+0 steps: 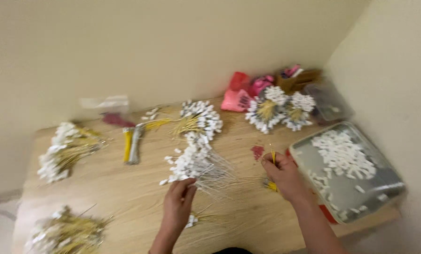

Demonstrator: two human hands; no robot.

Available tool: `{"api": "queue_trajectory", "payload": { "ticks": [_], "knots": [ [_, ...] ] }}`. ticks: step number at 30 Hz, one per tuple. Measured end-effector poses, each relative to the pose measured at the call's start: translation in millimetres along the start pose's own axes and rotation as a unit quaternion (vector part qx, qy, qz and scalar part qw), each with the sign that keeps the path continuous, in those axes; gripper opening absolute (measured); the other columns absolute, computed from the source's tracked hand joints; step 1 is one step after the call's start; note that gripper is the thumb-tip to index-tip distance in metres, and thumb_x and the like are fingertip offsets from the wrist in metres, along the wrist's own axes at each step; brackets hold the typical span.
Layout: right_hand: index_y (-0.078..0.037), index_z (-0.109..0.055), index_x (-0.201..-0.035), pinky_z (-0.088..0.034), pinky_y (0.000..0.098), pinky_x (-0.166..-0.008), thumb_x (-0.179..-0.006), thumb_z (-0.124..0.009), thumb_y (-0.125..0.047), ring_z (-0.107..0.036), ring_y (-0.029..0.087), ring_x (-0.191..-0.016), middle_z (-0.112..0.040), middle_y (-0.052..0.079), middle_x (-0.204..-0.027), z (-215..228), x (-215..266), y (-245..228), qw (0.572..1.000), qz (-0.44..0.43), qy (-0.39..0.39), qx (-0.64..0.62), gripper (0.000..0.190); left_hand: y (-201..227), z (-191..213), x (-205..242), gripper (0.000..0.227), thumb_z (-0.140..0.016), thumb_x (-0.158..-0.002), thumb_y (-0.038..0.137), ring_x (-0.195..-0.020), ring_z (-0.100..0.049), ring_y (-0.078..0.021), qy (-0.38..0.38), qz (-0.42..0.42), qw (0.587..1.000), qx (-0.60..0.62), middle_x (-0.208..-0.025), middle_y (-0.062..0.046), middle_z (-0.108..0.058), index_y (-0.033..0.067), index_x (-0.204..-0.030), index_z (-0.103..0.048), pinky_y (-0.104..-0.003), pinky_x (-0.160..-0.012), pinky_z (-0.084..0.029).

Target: Group and organize individual electrical wires with white connectors into bundles.

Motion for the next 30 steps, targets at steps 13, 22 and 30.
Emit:
{"api": "queue_trajectory", "payload": {
  "ticks": [13, 22, 30],
  "knots": [
    [-0.003, -0.074, -0.102, -0.039, 0.0226, -0.053, -0.093, -0.071, -0.013, -0.046, 0.003, -0.060, -0.057, -0.004, -0.071, -138, 63, -73, 0.976, 0.084, -0.164, 0.118, 0.013, 36, 20, 19, 0.028, -0.064, -0.095, 0.002, -0.090, -0.070, -0.0163, -0.014, 0.119, 0.849, 0.515, -0.098, -0.008, -0.072, 0.0014, -0.123, -0.063, -0.033, -0.084, -0.059],
    [-0.003, -0.072, -0.100, -0.051, 0.0292, -0.056, -0.087, -0.073, -0.016, -0.064, 0.012, -0.062, -0.071, 0.005, -0.077, -156, 85, -115, 0.928, 0.195, -0.128, 0.291, 0.019, 45, 22, 24, 0.026, -0.062, -0.098, 0.005, -0.094, -0.071, -0.0213, -0.053, 0.167, 0.754, 0.633, -0.100, -0.011, -0.072, 0.0012, -0.123, -0.063, -0.037, -0.087, -0.060],
    [-0.003, -0.073, -0.098, -0.051, 0.0295, -0.056, -0.090, -0.071, -0.019, -0.063, 0.012, -0.063, -0.070, 0.005, -0.075, -155, 86, -109, 0.938, 0.139, -0.139, 0.284, 0.019, 51, 27, 23, 0.026, -0.060, -0.100, 0.009, -0.095, -0.072, -0.0225, -0.062, 0.190, 0.743, 0.639, -0.101, -0.012, -0.072, 0.0010, -0.124, -0.063, -0.038, -0.087, -0.061]
  ]
}}
Point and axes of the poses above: each hand's wrist, its own x-axis away from the middle knuckle, its own z-axis out of the back of the hand, y = z × x, the point moved 2 cm from there along -x, towards the middle knuckle
